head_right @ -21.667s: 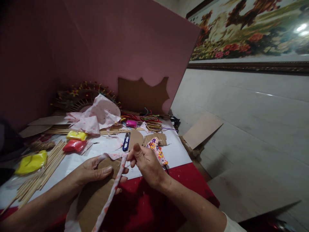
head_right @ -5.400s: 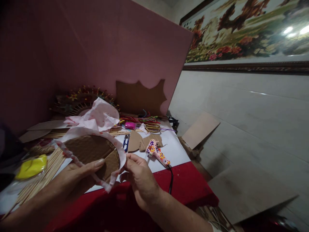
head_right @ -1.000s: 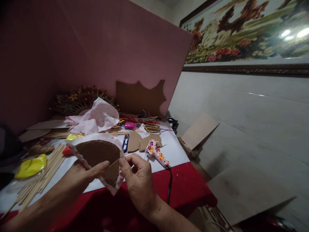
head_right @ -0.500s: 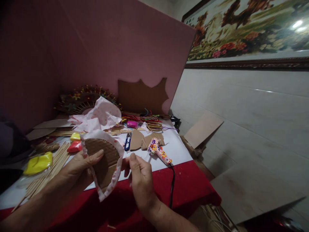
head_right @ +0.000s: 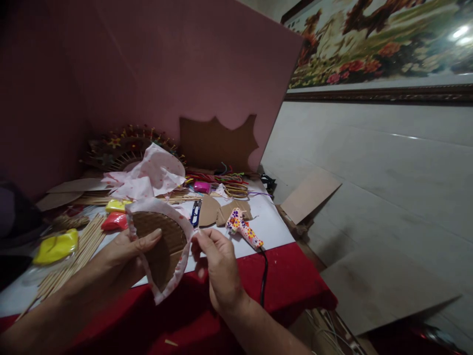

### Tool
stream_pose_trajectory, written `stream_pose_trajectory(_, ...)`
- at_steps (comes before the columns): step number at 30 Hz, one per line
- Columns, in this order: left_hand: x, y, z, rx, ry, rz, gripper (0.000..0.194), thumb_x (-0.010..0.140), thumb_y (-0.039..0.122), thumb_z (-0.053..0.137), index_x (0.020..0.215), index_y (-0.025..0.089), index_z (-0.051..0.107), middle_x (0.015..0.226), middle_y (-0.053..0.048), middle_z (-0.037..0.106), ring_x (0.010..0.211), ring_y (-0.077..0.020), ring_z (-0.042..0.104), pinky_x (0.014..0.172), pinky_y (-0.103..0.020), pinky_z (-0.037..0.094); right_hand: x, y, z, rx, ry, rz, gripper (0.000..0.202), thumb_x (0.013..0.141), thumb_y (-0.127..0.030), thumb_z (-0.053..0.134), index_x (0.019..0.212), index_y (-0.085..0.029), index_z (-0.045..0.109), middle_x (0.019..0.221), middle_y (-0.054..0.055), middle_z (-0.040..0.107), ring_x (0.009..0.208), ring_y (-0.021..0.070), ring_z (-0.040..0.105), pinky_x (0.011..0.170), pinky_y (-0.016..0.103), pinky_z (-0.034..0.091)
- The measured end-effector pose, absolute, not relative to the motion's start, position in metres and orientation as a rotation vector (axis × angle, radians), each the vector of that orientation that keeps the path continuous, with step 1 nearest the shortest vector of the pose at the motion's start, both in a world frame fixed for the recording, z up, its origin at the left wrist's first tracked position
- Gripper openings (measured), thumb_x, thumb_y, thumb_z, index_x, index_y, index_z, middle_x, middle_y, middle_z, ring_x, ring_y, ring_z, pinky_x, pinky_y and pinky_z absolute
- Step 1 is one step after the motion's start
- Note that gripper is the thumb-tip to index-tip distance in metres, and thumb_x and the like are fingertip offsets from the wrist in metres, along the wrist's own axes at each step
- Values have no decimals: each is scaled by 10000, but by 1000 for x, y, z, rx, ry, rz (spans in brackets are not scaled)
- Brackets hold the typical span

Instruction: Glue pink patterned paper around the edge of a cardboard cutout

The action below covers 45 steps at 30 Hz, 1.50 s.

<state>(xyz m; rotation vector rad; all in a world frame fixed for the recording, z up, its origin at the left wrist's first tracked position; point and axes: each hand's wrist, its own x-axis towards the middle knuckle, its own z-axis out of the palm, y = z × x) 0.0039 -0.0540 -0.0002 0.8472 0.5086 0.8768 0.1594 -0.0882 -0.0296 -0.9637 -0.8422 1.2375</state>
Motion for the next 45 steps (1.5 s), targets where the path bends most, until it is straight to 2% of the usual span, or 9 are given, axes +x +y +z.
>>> stream_pose_trajectory(4,2,-56,1,799,550,869,213,831,189,600,1031,160,668,981,-98,718,841,-212,669,740,-315,518,199,-75,-27,-1230,-1123,896,258,803,-421,580,737,-172,590,635,-19,520,489,87,407,398,188,299)
stream_pose_trajectory(6,2,-55,1,785,555,853,223,830,197,601,1041,152,659,975,-111,720,837,-225,675,723,-320,521,227,-67,-29,-1384,-1352,568,214,830,-370,556,739,-180,598,710,13,573,626,133,507,533,231,385)
stream_pose_trajectory(11,3,-52,0,761,576,874,231,815,194,619,1036,137,651,942,-118,729,815,-233,687,734,-333,530,270,-61,-35,-1717,-1652,63,229,854,-301,508,694,-182,621,769,55,609,691,182,533,635,303,370)
stream_pose_trajectory(14,4,-52,-1,754,584,890,232,809,181,623,1035,141,652,935,-109,731,785,-225,692,723,-335,539,261,-65,-32,-1607,-1622,209,202,841,-316,532,749,-179,650,802,57,616,730,186,542,633,292,379)
stream_pose_trajectory(20,6,-55,1,751,555,894,209,829,169,600,1026,157,667,956,-90,729,862,-213,675,753,-309,530,201,-76,-26,-1195,-1266,1160,280,795,-408,581,670,-161,624,645,10,568,569,119,471,535,240,372)
stream_pose_trajectory(26,5,-57,3,811,508,897,189,844,185,582,999,161,688,1000,-88,717,930,-215,648,816,-309,502,163,-84,-28,-863,-903,1511,245,752,-371,653,645,-156,600,596,-15,524,510,93,413,497,212,317)
stream_pose_trajectory(33,3,-57,3,801,469,874,197,848,187,574,1003,178,696,983,-80,723,919,-220,654,816,-317,499,153,-90,-25,-800,-862,1479,313,697,-413,727,586,-146,607,552,-25,484,496,87,367,504,217,299)
stream_pose_trajectory(40,4,-59,2,821,475,913,187,806,194,631,975,168,707,932,-90,739,848,-226,677,778,-315,508,156,-90,-30,-934,-1175,1189,438,835,-506,545,555,-169,523,529,-30,425,490,101,343,485,236,282)
stream_pose_trajectory(45,4,-58,-1,822,497,887,189,828,209,601,981,166,705,946,-92,740,850,-228,677,744,-308,512,156,-91,-26,-1040,-1361,929,436,883,-461,483,548,-187,425,564,-41,342,532,107,307,510,246,278)
